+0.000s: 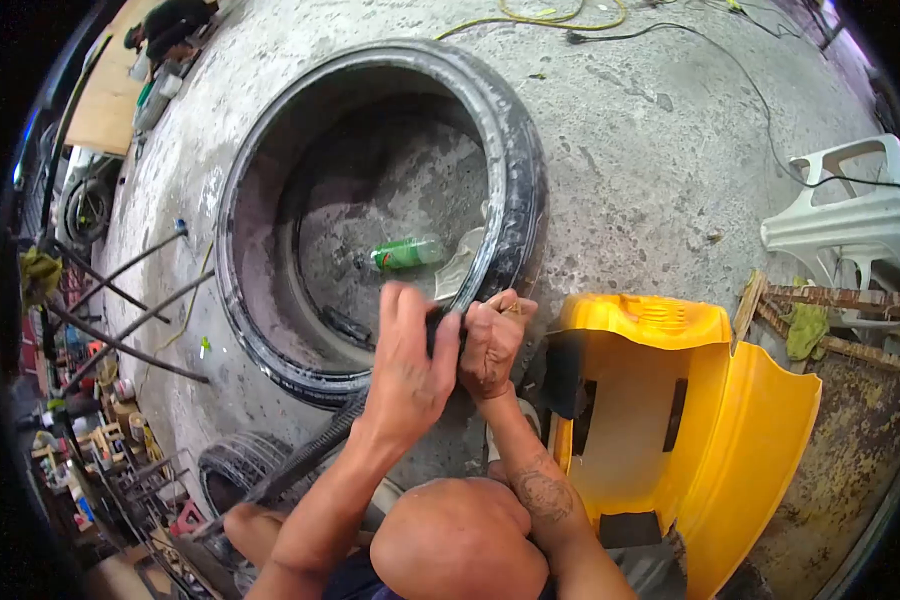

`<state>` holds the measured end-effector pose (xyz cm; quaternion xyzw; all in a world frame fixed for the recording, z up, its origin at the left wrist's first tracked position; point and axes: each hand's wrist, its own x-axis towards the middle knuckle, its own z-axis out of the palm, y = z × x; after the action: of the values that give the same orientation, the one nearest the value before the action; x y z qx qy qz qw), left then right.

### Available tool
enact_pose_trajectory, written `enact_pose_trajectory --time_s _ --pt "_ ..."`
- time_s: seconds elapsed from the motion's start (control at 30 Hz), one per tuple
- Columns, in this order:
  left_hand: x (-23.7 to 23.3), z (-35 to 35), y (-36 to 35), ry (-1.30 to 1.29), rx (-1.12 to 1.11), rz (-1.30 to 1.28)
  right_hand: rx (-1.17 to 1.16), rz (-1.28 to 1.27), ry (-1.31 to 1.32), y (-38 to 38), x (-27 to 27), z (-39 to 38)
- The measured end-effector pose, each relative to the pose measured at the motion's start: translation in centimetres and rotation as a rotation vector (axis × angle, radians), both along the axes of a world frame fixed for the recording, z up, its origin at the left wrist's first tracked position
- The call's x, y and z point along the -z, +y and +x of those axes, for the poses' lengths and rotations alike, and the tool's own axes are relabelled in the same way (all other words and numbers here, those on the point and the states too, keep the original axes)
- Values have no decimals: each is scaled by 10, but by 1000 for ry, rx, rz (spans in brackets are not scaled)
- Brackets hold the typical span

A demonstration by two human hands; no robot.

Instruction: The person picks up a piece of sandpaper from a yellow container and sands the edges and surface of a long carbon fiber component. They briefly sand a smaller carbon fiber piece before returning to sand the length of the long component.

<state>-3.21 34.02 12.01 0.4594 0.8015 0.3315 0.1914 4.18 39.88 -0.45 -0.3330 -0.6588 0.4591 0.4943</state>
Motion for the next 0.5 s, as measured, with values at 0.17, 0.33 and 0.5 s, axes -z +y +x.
enact_pose_trajectory --time_s 0.17,0.33,0.5 --pt "-3 6 -7 -18 -15 84 44 41 46 -1 3 -3" --pt "17 -25 17 -214 -78 -14 19 -72 1 -7 6 2" --pt "0 -54 -35 -371 -274 -95 35 43 -54 -2 3 2"
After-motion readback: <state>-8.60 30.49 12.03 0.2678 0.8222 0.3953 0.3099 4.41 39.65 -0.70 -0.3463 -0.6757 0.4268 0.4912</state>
